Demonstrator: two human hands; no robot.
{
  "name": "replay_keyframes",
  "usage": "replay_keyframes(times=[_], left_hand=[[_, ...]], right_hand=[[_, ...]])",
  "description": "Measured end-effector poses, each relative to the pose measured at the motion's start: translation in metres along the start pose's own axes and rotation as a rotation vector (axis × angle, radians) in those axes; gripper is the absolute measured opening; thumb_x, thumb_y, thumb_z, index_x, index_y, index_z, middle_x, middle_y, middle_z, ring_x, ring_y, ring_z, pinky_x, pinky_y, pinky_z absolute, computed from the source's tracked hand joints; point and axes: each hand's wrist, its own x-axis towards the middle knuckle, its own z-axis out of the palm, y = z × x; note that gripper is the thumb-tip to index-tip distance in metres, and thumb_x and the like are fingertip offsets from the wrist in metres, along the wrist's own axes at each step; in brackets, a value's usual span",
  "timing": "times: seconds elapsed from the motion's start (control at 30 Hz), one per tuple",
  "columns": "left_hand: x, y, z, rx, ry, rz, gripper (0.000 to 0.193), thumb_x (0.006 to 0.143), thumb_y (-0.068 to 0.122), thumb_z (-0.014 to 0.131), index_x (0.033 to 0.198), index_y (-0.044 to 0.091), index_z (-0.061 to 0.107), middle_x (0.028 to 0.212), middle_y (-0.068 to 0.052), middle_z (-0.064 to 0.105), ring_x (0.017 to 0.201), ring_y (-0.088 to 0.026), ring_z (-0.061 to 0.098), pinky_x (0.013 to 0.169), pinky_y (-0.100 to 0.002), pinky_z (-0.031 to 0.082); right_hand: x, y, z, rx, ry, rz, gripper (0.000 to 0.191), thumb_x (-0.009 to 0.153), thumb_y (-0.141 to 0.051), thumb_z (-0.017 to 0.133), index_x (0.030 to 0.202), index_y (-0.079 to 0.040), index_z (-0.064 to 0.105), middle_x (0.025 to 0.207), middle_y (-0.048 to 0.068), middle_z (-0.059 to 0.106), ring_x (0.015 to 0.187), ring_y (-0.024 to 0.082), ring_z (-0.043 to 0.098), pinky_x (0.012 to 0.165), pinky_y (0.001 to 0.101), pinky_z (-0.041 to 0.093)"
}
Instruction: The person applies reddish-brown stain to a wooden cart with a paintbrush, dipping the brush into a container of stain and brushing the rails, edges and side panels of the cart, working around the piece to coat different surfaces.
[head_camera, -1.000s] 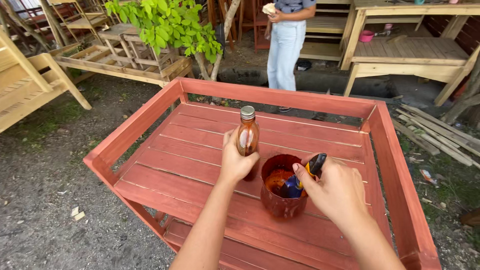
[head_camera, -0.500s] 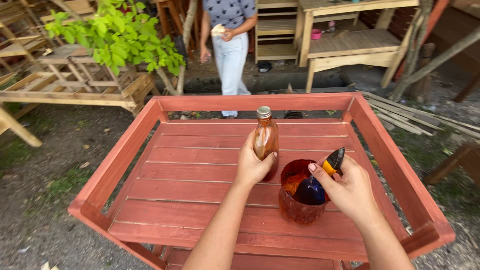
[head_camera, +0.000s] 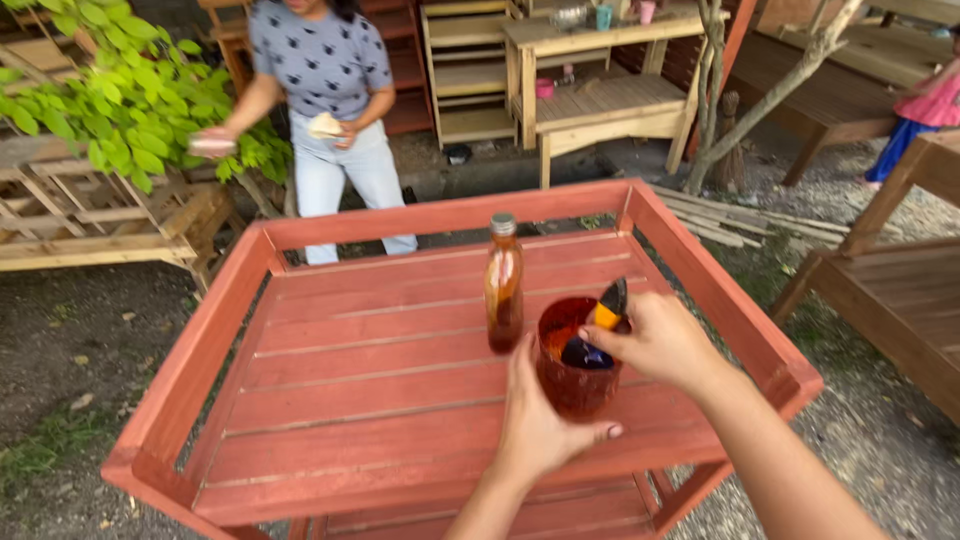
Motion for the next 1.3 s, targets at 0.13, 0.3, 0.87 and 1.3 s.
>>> replay_keyframes(times=[0.13,0.3,0.87,1.3], left_hand=[[0.0,0.015,0.014,-0.158,-0.051,-0.206,0.114,0.049,0.034,0.101,0.141,0.004,0.042,0.136,-0.018,0.062,0.127,-0.032,0.063,0.107,-0.044,0.053],[0.012,0.031,0.021,-0.222,-0.004,-0.085,0.109,0.048,0.02,0.098,0.139,0.003,0.041,0.129,-0.017,0.061,0.122,-0.031,0.064,0.106,-0.042,0.051],[0.045,0.004,0.07,-0.028,-0.038,0.157,0.103,0.051,0.022,0.101,0.138,0.007,0.048,0.141,-0.017,0.052,0.129,-0.036,0.058,0.108,-0.045,0.052],[0.062,-0.017,0.086,-0.011,0.0,0.12,0.098,0.051,0.02,0.099,0.135,0.006,0.052,0.136,-0.016,0.059,0.126,-0.034,0.062,0.107,-0.043,0.053]], right_hand=[[-0.024,-0.006,-0.014,-0.181,0.154,-0.464,0.029,0.073,-0.043,0.085,0.08,-0.015,0.078,0.076,0.003,0.076,0.073,0.027,0.072,0.061,0.0429,0.052],[-0.056,-0.008,-0.051,0.121,0.003,-0.311,0.026,0.072,-0.026,0.086,0.095,-0.014,0.083,0.084,0.007,0.081,0.066,0.021,0.077,0.059,0.033,0.061],[-0.042,0.047,-0.061,0.06,0.206,-0.368,0.029,0.068,-0.019,0.085,0.097,-0.016,0.084,0.089,0.003,0.084,0.075,0.015,0.076,0.079,0.0341,0.037],[-0.01,0.067,-0.033,-0.041,0.07,-0.227,0.027,0.071,-0.028,0.084,0.098,-0.023,0.085,0.089,0.001,0.082,0.069,0.016,0.073,0.101,0.0498,0.027]])
